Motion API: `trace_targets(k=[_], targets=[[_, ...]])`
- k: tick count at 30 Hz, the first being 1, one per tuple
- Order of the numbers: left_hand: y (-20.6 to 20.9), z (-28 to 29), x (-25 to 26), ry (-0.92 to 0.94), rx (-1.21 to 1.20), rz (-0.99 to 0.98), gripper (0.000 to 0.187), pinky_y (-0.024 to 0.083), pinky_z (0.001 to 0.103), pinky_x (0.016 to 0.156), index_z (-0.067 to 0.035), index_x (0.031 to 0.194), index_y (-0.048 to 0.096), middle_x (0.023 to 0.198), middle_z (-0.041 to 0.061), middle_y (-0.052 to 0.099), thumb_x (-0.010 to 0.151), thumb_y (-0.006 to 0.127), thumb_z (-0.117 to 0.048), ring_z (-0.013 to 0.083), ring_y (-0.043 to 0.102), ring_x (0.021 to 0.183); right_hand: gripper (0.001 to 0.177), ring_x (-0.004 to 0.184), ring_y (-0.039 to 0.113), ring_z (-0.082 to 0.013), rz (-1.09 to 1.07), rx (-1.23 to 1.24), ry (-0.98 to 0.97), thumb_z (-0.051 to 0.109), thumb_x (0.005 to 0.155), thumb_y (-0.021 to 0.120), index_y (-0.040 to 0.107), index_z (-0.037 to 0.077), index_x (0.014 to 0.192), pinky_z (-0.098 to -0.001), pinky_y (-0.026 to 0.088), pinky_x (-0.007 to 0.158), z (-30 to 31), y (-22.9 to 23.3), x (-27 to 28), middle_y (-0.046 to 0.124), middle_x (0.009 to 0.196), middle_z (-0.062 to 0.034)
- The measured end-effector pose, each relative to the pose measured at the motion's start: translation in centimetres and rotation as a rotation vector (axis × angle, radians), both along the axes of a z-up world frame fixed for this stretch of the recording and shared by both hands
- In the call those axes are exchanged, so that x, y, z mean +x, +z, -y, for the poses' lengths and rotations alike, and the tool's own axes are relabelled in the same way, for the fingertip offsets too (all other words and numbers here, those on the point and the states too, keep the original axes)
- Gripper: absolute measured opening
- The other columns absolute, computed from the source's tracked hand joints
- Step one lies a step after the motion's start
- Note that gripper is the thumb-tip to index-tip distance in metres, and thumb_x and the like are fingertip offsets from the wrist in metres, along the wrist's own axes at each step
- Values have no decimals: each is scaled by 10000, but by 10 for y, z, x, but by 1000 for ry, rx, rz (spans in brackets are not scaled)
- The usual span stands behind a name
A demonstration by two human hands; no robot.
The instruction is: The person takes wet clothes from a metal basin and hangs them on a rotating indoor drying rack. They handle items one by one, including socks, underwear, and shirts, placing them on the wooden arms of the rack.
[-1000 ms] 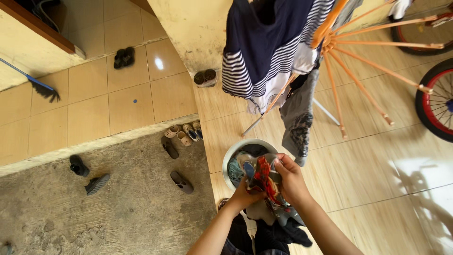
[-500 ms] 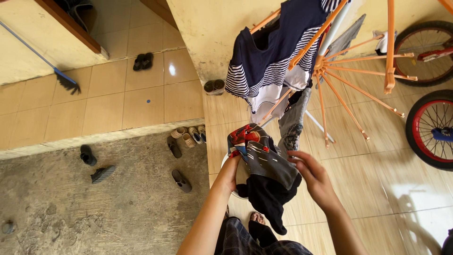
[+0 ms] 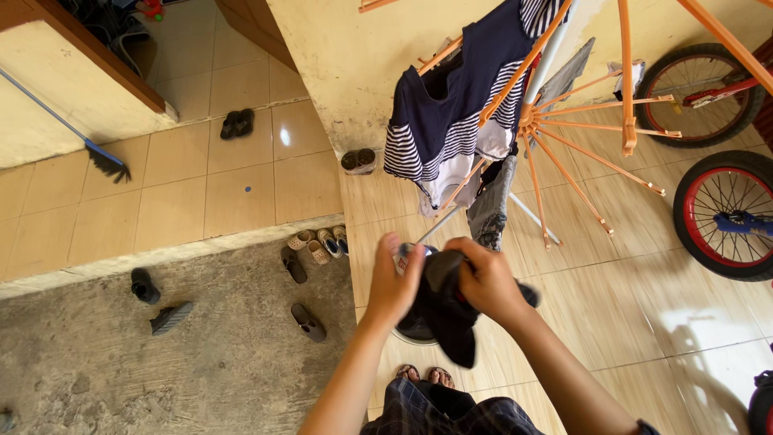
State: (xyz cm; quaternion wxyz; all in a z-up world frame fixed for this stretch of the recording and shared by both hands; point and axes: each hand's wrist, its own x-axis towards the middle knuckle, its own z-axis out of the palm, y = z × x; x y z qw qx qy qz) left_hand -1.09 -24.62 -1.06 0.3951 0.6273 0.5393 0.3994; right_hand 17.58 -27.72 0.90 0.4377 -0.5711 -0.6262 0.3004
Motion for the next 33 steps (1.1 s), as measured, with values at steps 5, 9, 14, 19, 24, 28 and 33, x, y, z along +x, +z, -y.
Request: trace_targets(k=[5, 9, 14, 19, 24, 28, 33], targets=[[45, 22, -13, -271, 276, -116, 644, 524, 435, 857, 83, 1189, 613, 1082, 217, 652, 720, 828, -303, 384, 658, 997, 269, 679, 740, -273, 45, -26, 154, -7, 816, 630, 703, 60, 1066, -367, 581, 644, -28, 31, -24, 734, 797, -158], [37, -7, -25, -155, 248, -115, 275, 542, 415, 872, 28, 1073, 682, 1029, 197, 683, 807, 617, 24, 365, 678, 969, 214, 611, 737, -295, 124, -343, 170, 132, 797, 755, 706, 66, 994, -385, 545, 570, -39, 41, -17, 736, 695, -129], [34, -26, -20, -114, 25, 137, 155, 524, 391, 689, 31, 974, 640, 778, 175, 672, 874, 522, 26, 336, 674, 721, 279, 634, 697, -312, 457, -18, 37, 184, 694, 870, 769, 77, 931, -397, 516, 574, -34, 27, 3, 740, 707, -133], [69, -40, -18, -337, 243, -77, 366, 528, 344, 555, 12, 854, 675, 656, 109, 687, 856, 782, -338, 223, 685, 577, 296, 677, 660, -259, 103, -144, -160, 16, 816, 671, 677, 52, 1110, -377, 516, 628, -30, 0, 2, 707, 807, -150], [86, -60, -23, -410, 309, -834, 725, 512, 415, 722, 94, 1011, 592, 832, 184, 660, 616, 912, -422, 321, 649, 807, 153, 697, 637, -150, -269, -243, -128, 24, 834, 656, 685, -9, 981, -349, 508, 616, -25, -19, -20, 712, 787, -97], [69, -65, -39, -53, 583, -1082, 767, 482, 557, 940, 34, 1072, 594, 1082, 205, 667, 390, 890, -158, 354, 622, 1068, 167, 640, 685, -253, 104, -60, -234, 51, 781, 729, 691, -10, 932, -378, 537, 605, -23, -14, -20, 724, 762, -161], [18, -47, -59, -105, 49, -324, 379, 552, 370, 778, 65, 1036, 648, 936, 171, 711, 696, 761, -59, 305, 702, 895, 221, 728, 737, -320, 235, 35, -301, 48, 746, 727, 702, 6, 962, -387, 575, 671, -29, 5, -14, 744, 820, -183]])
